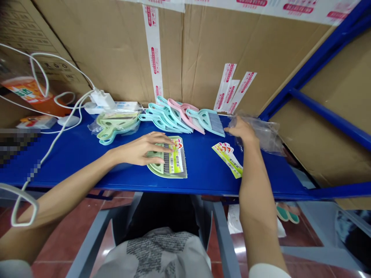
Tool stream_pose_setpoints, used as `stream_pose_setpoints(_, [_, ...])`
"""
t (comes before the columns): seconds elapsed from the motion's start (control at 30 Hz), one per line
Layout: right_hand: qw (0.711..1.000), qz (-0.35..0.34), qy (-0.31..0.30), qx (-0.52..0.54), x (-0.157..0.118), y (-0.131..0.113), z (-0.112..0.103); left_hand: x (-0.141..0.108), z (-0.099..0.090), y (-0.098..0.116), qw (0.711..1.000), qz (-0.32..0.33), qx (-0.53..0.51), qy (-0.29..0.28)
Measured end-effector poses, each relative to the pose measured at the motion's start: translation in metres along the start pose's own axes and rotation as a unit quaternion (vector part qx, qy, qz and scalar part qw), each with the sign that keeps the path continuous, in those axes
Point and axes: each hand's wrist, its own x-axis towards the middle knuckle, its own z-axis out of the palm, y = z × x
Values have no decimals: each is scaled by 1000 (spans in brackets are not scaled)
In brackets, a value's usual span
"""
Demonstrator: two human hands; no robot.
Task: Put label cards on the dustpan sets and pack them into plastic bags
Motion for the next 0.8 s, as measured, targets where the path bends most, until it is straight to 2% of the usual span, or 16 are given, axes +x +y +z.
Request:
stream_pose_setpoints(0.1, [1000, 23, -18, -7, -6, -16, -5, 1, -3, -2, 999, -10, 18, 32])
stream_pose_setpoints(0.2, [999, 27, 13, -14, -18, -32, -14, 1, -10, -6, 993, -34, 39, 102])
stream_pose_setpoints(0.3, [998, 27, 52, -27, -30, -53, -20, -4, -19, -17, 976, -88, 43, 192])
stream_pose_setpoints(0.37, [997, 25, 72, -30, -38, -68, -21, -8, -24, -27, 963, -139, 33, 227])
stream_pose_setpoints(0.47, [995, 19, 94, -26, -44, -83, -21, -14, -25, -41, 953, -197, 21, 227])
stream_pose_setpoints(0.6, [993, 2, 120, -1, -44, -87, -16, -15, -22, -48, 954, -221, 17, 204])
stream_pose_setpoints(0.7, [989, -69, 125, 26, -42, -88, -9, -14, -21, -47, 952, -234, 11, 194])
stream_pose_setpoints(0.8, [982, -157, 102, 38, -42, -96, -2, -14, -24, -45, 958, -237, 2, 163])
